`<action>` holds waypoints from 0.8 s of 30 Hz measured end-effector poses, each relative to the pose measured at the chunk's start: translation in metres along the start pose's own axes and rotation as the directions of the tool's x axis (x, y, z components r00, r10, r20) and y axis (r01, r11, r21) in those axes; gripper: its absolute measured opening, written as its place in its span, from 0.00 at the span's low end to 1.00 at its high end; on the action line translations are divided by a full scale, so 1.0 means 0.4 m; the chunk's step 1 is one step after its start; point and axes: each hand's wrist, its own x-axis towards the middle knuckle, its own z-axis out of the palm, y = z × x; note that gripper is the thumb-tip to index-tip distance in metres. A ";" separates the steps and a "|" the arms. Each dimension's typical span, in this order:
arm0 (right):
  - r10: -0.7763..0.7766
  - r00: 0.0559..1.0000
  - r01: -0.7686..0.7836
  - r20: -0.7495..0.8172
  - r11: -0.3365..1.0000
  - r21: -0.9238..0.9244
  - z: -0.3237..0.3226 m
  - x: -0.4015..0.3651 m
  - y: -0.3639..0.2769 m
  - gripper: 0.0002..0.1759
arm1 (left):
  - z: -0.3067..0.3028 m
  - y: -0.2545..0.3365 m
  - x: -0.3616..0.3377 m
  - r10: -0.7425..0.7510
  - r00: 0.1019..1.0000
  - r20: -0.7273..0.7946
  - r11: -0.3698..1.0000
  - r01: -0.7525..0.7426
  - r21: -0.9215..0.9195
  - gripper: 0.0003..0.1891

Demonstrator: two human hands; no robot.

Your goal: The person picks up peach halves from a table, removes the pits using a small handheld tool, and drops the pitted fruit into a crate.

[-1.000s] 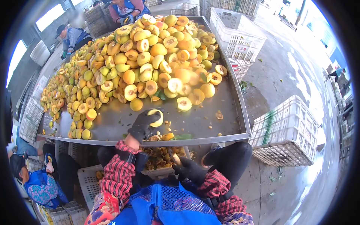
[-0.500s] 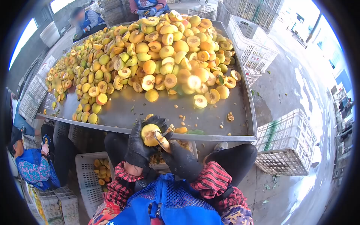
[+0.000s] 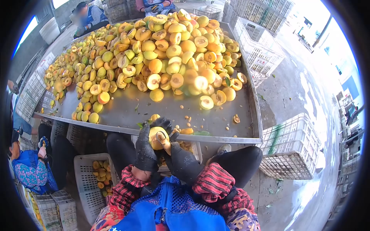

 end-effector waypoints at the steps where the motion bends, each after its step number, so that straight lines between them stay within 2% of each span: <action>1: -0.021 1.000 0.021 -0.002 0.999 -0.026 0.011 -0.001 0.013 0.16 | 0.022 0.002 -0.008 0.018 0.998 -0.057 0.996 -0.013 0.088 0.22; 2: -0.043 0.999 0.043 -0.003 0.998 -0.052 0.018 -0.001 0.023 0.16 | 0.035 0.002 -0.012 0.042 0.993 -0.110 0.984 -0.022 0.176 0.21; 4: -0.066 0.998 0.067 0.017 0.993 -0.100 0.022 -0.004 0.020 0.16 | -0.023 -0.009 -0.003 0.093 0.990 -0.110 0.928 -0.046 0.368 0.19; 6: -0.069 0.996 0.077 0.060 0.987 -0.144 0.016 -0.009 -0.002 0.17 | -0.036 -0.012 -0.010 0.175 0.982 -0.072 0.775 -0.092 0.626 0.18; 8: 0.009 0.996 -0.005 0.090 0.999 -0.047 0.008 -0.010 -0.021 0.17 | 0.086 0.033 -0.046 0.258 0.966 0.021 0.462 -0.142 0.875 0.20; 9: 0.047 0.993 -0.047 0.108 0.999 0.000 0.005 -0.009 -0.027 0.17 | 0.045 0.034 -0.031 0.251 0.959 0.135 0.286 -0.206 0.936 0.19; 11: 0.069 0.990 -0.055 0.124 0.992 -0.110 0.005 -0.009 -0.032 0.16 | -0.071 0.042 0.008 0.169 0.922 0.348 -0.087 -0.337 0.937 0.16; 14: 0.023 0.990 0.008 0.140 0.976 -0.215 0.002 -0.002 -0.041 0.16 | -0.046 0.068 0.006 0.169 0.910 0.378 -0.199 -0.345 0.917 0.16; 15: -0.008 0.989 0.044 0.148 0.970 -0.241 0.002 0.003 -0.043 0.16 | -0.064 0.059 0.008 0.225 0.908 0.353 -0.124 -0.333 0.935 0.15; 16: 0.018 0.989 0.011 0.150 0.981 -0.195 0.005 0.003 -0.041 0.16 | -0.085 0.044 0.011 0.278 0.905 0.323 -0.048 -0.323 0.945 0.14; 18: 0.072 0.985 -0.056 0.157 0.993 -0.103 0.015 0.001 -0.026 0.15 | -0.099 0.033 0.010 0.318 0.899 0.301 0.019 -0.323 0.946 0.14; 21: -0.023 0.990 0.014 0.138 0.998 0.061 0.048 0.004 0.027 0.13 | -0.074 0.040 0.000 0.286 0.897 0.337 -0.008 -0.349 0.937 0.13; 23: 0.179 0.945 -0.218 0.273 0.969 0.119 0.000 0.024 -0.071 0.15 | -0.064 0.050 -0.006 0.267 0.894 0.360 -0.028 -0.367 0.930 0.13; 24: 0.270 0.900 -0.332 0.342 0.933 0.138 -0.015 0.031 -0.104 0.16 | -0.092 0.043 -0.005 0.281 0.908 0.310 -0.005 -0.322 0.947 0.14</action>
